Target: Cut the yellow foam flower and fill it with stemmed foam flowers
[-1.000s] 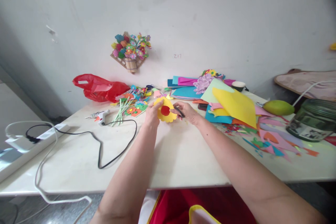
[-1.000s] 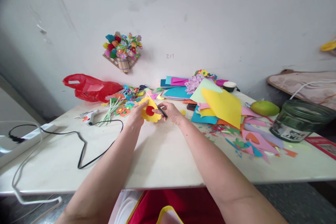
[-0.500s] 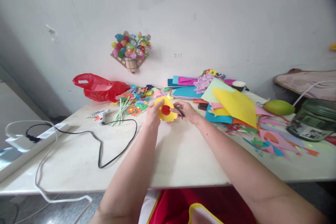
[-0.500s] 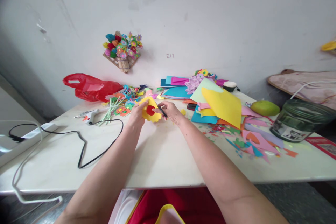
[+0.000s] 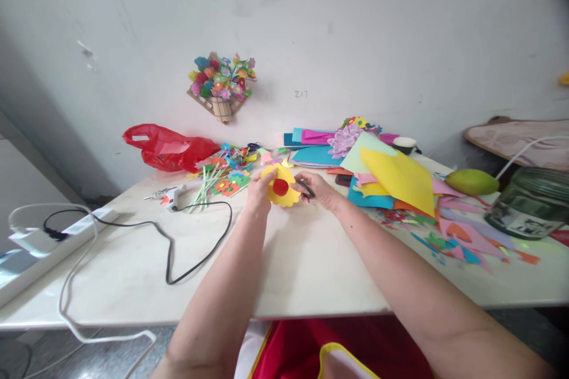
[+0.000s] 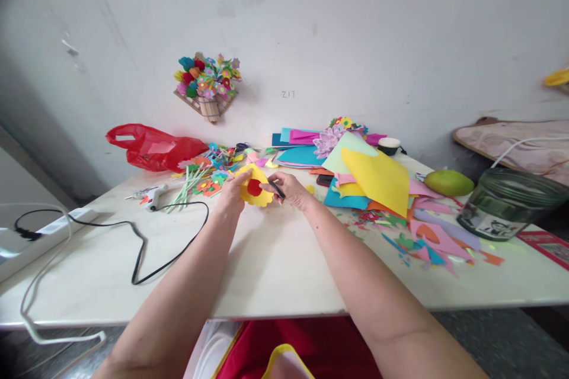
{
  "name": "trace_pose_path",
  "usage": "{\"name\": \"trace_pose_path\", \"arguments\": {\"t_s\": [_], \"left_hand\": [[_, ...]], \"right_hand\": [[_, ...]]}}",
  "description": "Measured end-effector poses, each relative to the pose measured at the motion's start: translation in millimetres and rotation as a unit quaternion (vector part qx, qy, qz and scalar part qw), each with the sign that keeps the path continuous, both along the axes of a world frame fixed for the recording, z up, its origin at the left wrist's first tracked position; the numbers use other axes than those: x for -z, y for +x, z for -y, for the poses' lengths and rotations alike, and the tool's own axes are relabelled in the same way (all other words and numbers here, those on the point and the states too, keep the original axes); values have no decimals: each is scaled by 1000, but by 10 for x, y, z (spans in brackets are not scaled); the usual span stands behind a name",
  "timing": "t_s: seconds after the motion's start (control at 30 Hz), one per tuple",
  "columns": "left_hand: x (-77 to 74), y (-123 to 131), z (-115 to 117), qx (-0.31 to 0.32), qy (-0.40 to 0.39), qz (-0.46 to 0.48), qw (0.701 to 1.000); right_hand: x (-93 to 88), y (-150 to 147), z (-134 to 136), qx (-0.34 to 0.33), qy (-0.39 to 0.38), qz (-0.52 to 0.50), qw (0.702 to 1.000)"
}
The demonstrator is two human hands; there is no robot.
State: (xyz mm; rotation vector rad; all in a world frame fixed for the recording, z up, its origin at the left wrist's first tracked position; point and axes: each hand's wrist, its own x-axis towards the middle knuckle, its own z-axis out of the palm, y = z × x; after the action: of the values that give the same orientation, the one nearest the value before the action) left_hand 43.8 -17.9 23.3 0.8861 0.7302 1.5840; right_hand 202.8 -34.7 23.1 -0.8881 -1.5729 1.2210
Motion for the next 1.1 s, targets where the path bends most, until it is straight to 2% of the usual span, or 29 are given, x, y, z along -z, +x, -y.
{"name": "trace_pose_path", "arguments": {"t_s": [0.2,0.67,1.1], "left_hand": [[8,2,-7,3,4,4,1000],[-37,40,34,-21,-23,15,999],[-25,34,36,-24,-21,20,999]], "right_hand": [[-12,20,17,-11,-2,1,1000],[-43,-25,34,27,-5,12,1000],[-22,-36,14,24,-2,7,1000]]}}
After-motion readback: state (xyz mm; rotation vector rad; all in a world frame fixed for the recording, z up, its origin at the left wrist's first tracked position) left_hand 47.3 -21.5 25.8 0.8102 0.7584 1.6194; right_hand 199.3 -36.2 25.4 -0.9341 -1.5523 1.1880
